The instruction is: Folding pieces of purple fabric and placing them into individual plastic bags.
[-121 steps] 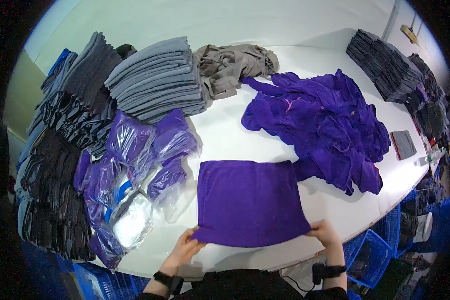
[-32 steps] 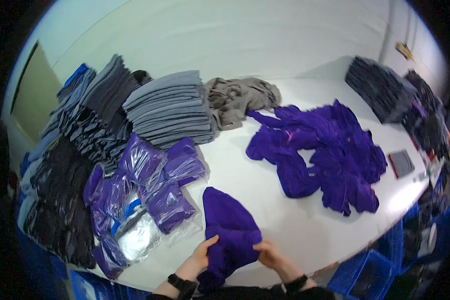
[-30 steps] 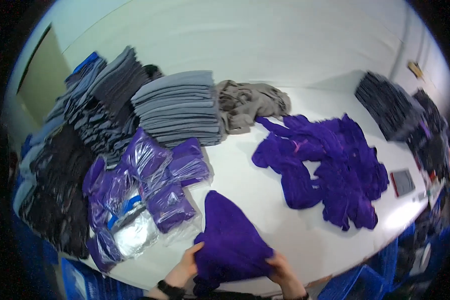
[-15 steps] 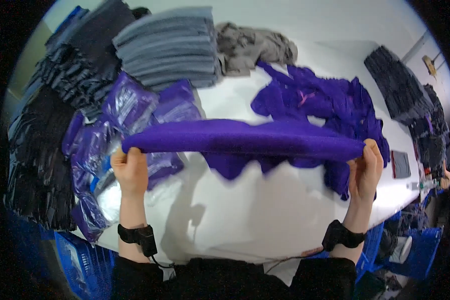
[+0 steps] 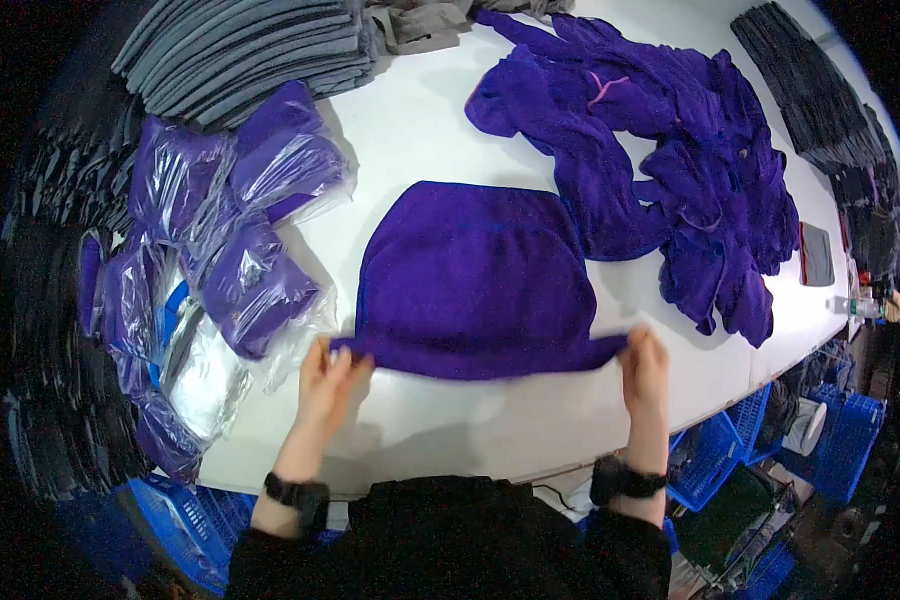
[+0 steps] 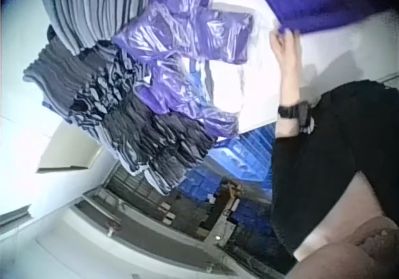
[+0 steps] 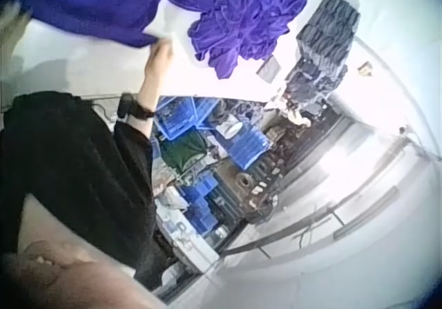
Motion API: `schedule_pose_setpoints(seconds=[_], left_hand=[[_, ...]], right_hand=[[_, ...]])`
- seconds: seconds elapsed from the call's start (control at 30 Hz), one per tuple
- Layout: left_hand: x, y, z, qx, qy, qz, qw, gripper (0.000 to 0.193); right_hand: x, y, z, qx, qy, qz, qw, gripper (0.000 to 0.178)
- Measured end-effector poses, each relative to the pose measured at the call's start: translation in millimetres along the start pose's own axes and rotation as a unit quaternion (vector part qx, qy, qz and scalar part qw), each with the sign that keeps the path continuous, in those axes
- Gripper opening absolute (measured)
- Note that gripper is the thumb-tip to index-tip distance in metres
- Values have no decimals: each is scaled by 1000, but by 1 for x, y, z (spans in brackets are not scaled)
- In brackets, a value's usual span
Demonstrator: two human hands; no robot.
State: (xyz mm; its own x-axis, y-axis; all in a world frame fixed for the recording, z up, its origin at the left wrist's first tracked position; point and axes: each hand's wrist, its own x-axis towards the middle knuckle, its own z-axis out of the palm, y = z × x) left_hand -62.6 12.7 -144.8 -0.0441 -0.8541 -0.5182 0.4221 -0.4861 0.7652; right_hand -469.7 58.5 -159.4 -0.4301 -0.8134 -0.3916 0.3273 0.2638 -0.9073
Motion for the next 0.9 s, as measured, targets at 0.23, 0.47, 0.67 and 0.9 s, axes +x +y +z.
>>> schedule_pose_setpoints(seconds=[0.23,0.47,0.67,0.9], left_hand=[[62,-32,105,566,-401,149,705,25],[50,-59,75,278,-56,237,929,34],[0,29,-47,736,330,322,496,44],[5,13,-113,588,303,385,644,29]], right_hand=[[42,33,167,-681,-4,-226,697,60],[-45,80,150,-619,-210,-368,662,57],[27,41,293,-620,-147,-446,628,13],[41,2,280,-631,-464,-329,527,90]])
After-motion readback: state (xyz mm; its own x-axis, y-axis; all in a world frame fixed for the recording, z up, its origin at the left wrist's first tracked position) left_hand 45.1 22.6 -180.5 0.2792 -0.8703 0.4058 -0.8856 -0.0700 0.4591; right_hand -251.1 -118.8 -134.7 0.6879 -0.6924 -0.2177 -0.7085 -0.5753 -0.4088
